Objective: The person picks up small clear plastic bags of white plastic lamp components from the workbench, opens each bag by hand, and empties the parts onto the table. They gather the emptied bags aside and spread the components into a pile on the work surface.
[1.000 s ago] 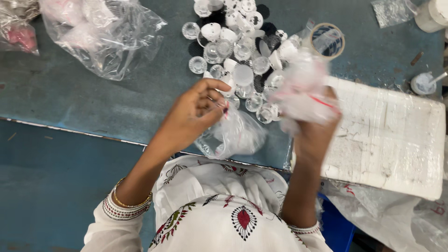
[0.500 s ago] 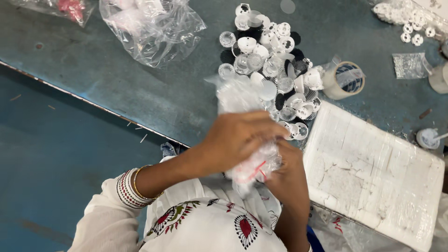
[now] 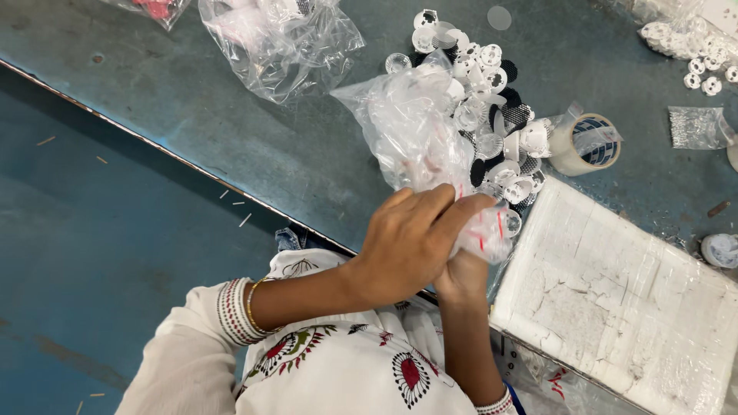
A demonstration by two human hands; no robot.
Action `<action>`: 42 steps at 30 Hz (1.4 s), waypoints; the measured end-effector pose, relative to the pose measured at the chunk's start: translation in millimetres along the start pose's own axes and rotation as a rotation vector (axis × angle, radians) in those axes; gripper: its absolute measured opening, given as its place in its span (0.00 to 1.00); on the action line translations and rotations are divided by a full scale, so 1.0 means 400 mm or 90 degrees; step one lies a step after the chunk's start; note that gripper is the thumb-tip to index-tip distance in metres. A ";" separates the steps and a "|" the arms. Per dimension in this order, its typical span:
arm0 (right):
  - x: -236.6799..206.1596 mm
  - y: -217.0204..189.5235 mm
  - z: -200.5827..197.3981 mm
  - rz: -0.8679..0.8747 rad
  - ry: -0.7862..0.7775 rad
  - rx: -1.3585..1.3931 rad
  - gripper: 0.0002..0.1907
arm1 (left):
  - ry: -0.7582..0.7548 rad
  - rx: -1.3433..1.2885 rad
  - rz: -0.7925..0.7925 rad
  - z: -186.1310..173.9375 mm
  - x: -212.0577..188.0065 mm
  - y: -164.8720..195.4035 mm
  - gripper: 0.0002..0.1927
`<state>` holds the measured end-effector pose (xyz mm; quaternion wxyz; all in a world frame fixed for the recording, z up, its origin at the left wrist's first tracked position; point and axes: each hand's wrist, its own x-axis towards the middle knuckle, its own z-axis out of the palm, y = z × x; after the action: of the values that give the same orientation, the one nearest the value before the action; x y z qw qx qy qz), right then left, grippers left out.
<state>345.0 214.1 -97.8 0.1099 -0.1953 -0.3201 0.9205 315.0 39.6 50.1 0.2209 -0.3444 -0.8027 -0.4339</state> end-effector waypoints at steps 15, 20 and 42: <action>0.014 -0.017 -0.064 -0.271 -0.131 -0.687 0.15 | 0.078 -0.245 -0.084 0.066 -0.035 0.005 0.18; 0.006 -0.059 -0.139 -0.307 -0.203 -1.081 0.21 | -0.009 -0.188 0.023 0.064 -0.040 -0.009 0.23; 0.049 -0.032 0.099 -0.285 -0.076 -0.597 0.18 | -0.150 -0.261 0.165 0.059 -0.060 -0.032 0.24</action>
<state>311.5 208.7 -66.9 0.1864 -0.0974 -0.7373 0.6419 319.9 45.9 15.1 0.1053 -0.5300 -0.6675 -0.5124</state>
